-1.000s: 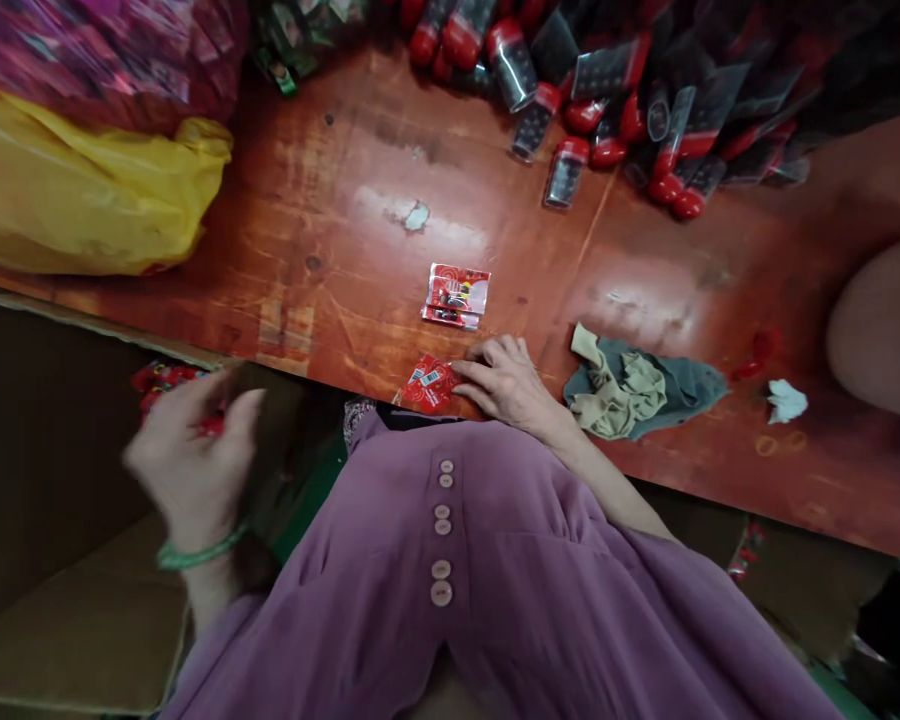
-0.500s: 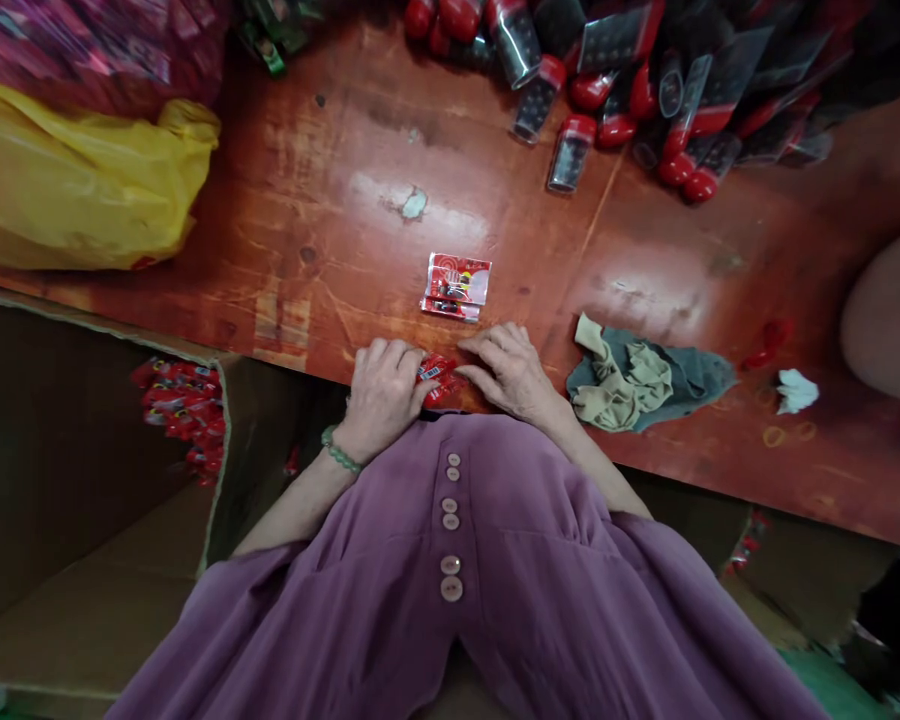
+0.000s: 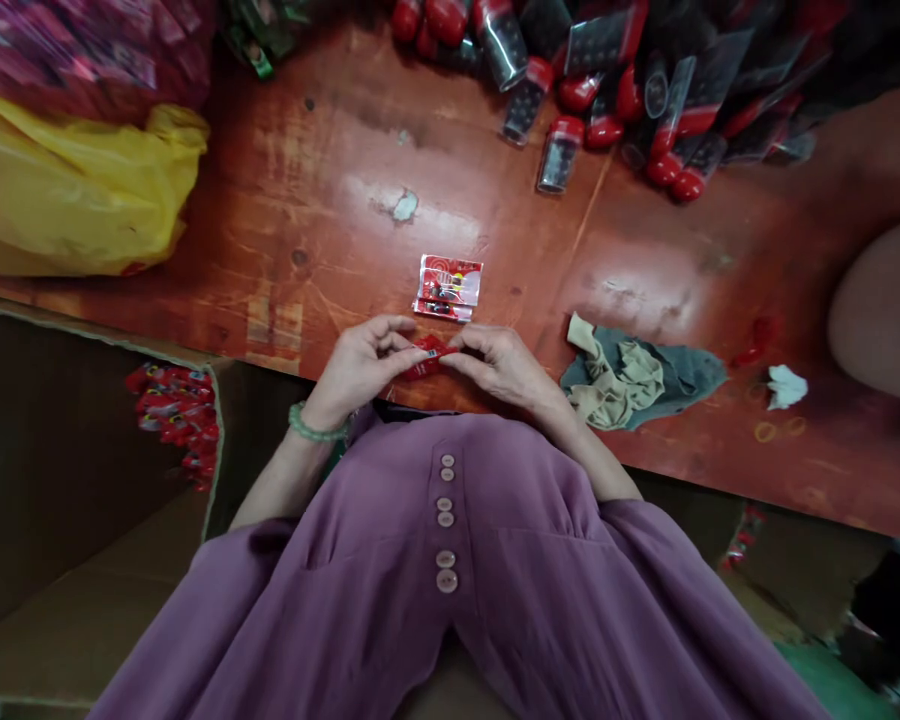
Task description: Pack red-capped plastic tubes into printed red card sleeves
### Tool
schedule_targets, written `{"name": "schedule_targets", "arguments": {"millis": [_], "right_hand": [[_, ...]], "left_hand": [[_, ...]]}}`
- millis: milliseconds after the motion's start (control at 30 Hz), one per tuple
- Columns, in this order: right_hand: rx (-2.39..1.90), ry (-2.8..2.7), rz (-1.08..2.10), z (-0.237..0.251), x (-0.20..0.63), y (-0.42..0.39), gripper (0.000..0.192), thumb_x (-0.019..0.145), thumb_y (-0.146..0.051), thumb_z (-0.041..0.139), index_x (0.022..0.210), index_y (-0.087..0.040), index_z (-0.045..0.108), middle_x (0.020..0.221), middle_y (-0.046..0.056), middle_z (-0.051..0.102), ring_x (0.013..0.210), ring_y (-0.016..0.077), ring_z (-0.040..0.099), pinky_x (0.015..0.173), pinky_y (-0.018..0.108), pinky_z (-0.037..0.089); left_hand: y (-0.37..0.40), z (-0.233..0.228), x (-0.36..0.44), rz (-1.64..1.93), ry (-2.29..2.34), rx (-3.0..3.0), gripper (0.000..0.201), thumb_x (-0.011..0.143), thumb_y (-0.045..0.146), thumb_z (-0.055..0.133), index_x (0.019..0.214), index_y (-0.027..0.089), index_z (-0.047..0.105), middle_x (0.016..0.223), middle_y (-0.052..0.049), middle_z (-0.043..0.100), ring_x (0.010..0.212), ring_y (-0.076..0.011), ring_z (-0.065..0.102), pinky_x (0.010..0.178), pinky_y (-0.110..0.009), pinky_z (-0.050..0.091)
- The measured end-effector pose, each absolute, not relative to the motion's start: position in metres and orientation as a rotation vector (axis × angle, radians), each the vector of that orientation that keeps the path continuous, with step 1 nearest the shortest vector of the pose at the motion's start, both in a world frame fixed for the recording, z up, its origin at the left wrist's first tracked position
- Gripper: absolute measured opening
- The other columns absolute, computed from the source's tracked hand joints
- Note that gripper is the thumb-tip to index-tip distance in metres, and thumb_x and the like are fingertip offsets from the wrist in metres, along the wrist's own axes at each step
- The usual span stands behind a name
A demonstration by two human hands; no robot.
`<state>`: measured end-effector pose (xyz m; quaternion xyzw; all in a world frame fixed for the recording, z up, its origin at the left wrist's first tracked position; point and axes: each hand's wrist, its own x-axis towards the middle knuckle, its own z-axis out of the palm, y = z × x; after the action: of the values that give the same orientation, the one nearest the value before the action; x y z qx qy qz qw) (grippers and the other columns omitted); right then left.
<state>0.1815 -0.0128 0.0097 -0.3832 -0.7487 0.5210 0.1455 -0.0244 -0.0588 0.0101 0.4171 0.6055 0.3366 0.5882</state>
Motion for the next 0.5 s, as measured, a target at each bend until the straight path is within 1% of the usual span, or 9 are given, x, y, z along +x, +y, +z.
{"name": "schedule_targets", "arguments": {"millis": [67,167,267,367,433,500], "right_hand": [[-1.145,-2.059,1.567,0.013,0.183,-0.009,0.02,0.093,-0.028,0.06,0.079,-0.016,0.065,0.072,-0.001,0.062,0.066,0.0113,0.051,0.066,0.025,0.037],[-1.215,-1.934,1.592,0.017,0.184,-0.005,0.015,0.09,-0.025,0.062,0.081,-0.015,0.067,0.071,-0.002,0.061,0.064,0.0097,0.049,0.064,0.024,0.036],[-1.311,-1.798,1.569,0.016,0.184,0.001,0.012,0.087,-0.027,0.064,0.083,-0.016,0.066,0.068,-0.004,0.057,0.06,0.0085,0.045,0.06,0.023,0.035],[-1.39,-1.677,1.483,0.014,0.182,0.007,0.011,0.084,-0.027,0.067,0.09,-0.018,0.063,0.065,-0.007,0.049,0.055,0.0074,0.04,0.055,0.022,0.033],[-1.434,-1.681,1.377,0.012,0.179,0.012,0.012,0.085,-0.026,0.066,0.094,-0.019,0.061,0.064,-0.008,0.047,0.053,0.0075,0.04,0.054,0.022,0.035],[-1.481,-1.784,1.203,0.01,0.177,0.015,0.012,0.088,-0.026,0.064,0.097,-0.02,0.059,0.065,-0.006,0.051,0.055,0.009,0.044,0.057,0.023,0.04]], "left_hand": [[-0.047,0.012,-0.027,0.767,1.403,0.9,0.036,0.068,0.044,0.081,0.088,0.015,0.074,0.069,-0.002,0.071,0.061,-0.0135,0.062,0.062,-0.026,0.05],[-0.034,0.009,-0.031,0.839,1.458,0.852,0.027,0.063,0.039,0.084,0.072,0.015,0.075,0.068,-0.002,0.072,0.061,-0.0127,0.061,0.06,-0.024,0.049],[-0.027,0.004,-0.039,1.039,1.513,0.775,0.022,0.063,0.035,0.084,0.07,0.017,0.074,0.068,0.0,0.071,0.06,-0.0104,0.059,0.061,-0.022,0.048],[-0.023,0.003,-0.046,1.194,1.555,0.741,0.02,0.066,0.034,0.082,0.071,0.017,0.072,0.066,0.002,0.067,0.057,-0.0079,0.054,0.058,-0.02,0.045],[-0.022,0.004,-0.047,1.241,1.564,0.741,0.021,0.068,0.034,0.082,0.071,0.017,0.071,0.064,0.003,0.065,0.056,-0.0072,0.052,0.057,-0.02,0.042],[-0.021,0.005,-0.045,1.269,1.554,0.727,0.022,0.069,0.036,0.081,0.07,0.016,0.07,0.063,0.003,0.063,0.057,-0.0069,0.05,0.057,-0.019,0.041]]}}
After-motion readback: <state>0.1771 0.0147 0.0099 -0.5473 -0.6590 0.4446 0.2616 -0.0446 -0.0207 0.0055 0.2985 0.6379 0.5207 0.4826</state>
